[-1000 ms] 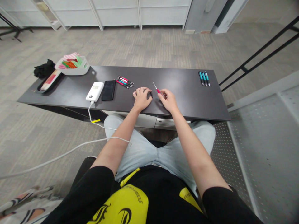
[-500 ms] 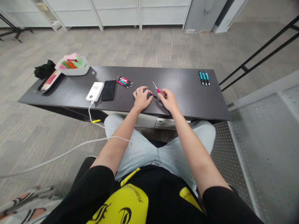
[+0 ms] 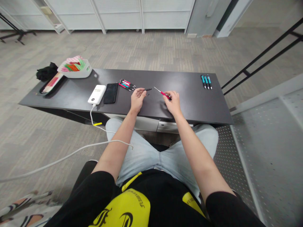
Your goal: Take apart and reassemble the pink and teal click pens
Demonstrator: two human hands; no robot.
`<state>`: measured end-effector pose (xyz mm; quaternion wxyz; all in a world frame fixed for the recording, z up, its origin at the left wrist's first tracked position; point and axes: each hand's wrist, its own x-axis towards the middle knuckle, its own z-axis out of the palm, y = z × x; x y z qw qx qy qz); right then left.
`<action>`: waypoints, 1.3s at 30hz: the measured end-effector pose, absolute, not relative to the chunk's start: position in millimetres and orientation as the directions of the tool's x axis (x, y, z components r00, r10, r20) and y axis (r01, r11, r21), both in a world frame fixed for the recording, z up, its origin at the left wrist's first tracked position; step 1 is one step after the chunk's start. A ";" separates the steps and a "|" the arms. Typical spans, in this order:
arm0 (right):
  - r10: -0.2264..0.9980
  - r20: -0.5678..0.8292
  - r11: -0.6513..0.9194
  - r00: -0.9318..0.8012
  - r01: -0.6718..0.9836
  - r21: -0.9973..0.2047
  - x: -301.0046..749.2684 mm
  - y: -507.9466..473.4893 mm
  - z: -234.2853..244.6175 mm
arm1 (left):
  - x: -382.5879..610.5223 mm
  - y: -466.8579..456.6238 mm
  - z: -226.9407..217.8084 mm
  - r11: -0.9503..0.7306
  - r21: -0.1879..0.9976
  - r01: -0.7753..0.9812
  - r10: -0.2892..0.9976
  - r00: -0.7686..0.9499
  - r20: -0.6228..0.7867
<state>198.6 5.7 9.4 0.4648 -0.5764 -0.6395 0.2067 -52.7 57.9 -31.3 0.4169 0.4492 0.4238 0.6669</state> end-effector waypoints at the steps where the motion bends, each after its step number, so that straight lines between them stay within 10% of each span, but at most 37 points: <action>1: 0.933 0.352 0.255 0.077 0.549 -0.796 198.4 5.4 9.4 | -52.7 58.2 -31.5 -0.293 0.937 -0.192 0.936 -0.257 0.240; 39: 0.957 0.273 0.279 -0.096 0.551 -0.786 199.3 -2.6 24.1 | -46.9 47.1 -10.8 -0.227 0.960 -0.165 0.957 -0.222 0.188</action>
